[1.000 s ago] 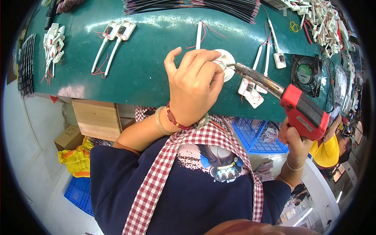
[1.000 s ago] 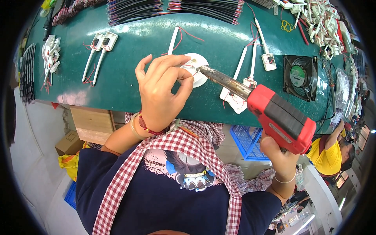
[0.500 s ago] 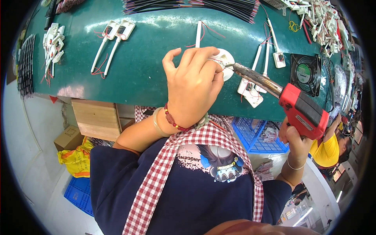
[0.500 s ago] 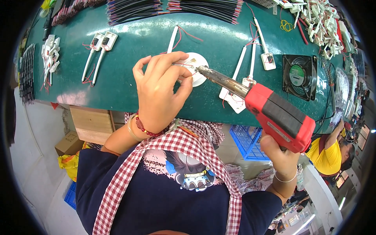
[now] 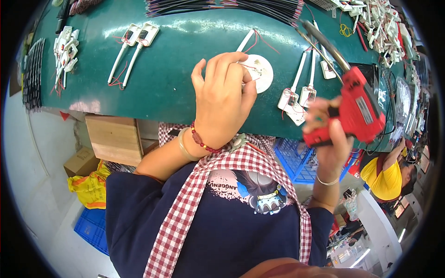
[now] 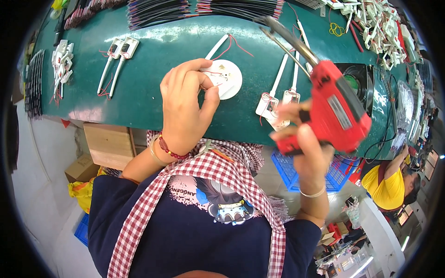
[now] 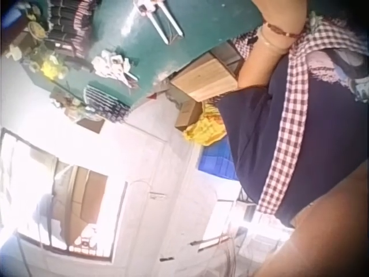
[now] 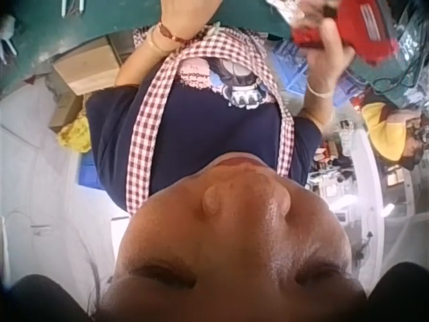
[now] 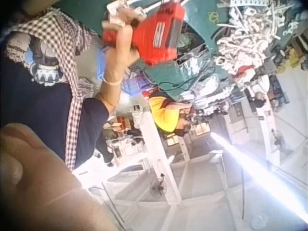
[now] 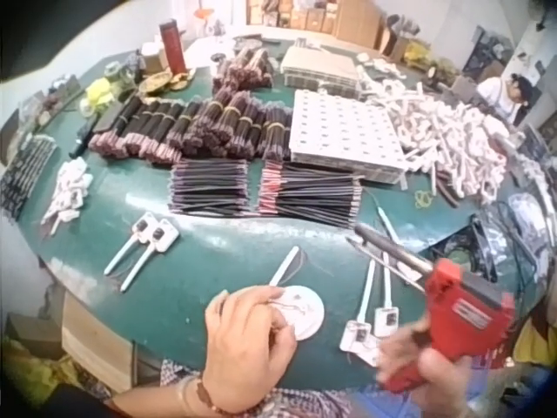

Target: The person solders wires to electronic components on a circuit board using a soldering iron.

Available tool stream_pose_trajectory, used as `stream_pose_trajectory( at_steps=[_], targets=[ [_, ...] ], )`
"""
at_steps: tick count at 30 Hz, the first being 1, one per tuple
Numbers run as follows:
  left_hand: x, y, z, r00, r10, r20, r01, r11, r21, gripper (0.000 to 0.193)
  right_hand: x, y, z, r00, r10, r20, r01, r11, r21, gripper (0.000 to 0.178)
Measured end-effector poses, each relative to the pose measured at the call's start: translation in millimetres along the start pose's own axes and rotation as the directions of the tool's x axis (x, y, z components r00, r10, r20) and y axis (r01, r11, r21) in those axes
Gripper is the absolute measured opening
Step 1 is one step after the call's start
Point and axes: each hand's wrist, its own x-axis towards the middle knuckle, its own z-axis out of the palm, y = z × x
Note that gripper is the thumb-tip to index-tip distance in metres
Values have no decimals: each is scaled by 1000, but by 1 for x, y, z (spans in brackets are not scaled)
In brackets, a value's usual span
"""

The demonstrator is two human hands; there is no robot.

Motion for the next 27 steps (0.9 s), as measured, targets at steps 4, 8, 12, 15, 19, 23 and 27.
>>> stream_pose_trajectory(
  at_steps=[4,8,12,15,19,23,27],
  targets=[
    [-6,-4,4,999,-31,-28,26,984,-174,15,28,27,31,998,-2,63,-7,990,143,44],
    [1,-10,4,1000,-16,-20,11,975,-221,14,28,51,47,997,19,71,-27,993,117,38],
    [13,-13,-7,997,74,0,-72,978,-193,13,13,66,57,994,-106,22,105,994,33,46],
    [16,-5,-12,990,142,-26,-144,978,-152,13,3,75,68,989,-130,-71,136,987,85,47],
    [8,-4,-7,992,121,42,-116,987,-107,14,-4,86,74,977,-177,-123,190,975,111,47],
    [10,-5,-5,992,128,2,-127,984,-128,13,-3,81,77,977,-175,-125,183,982,55,46],
    [15,-5,-8,989,139,43,-135,986,-96,10,-4,75,65,986,-121,-114,125,992,29,40]
  ],
)
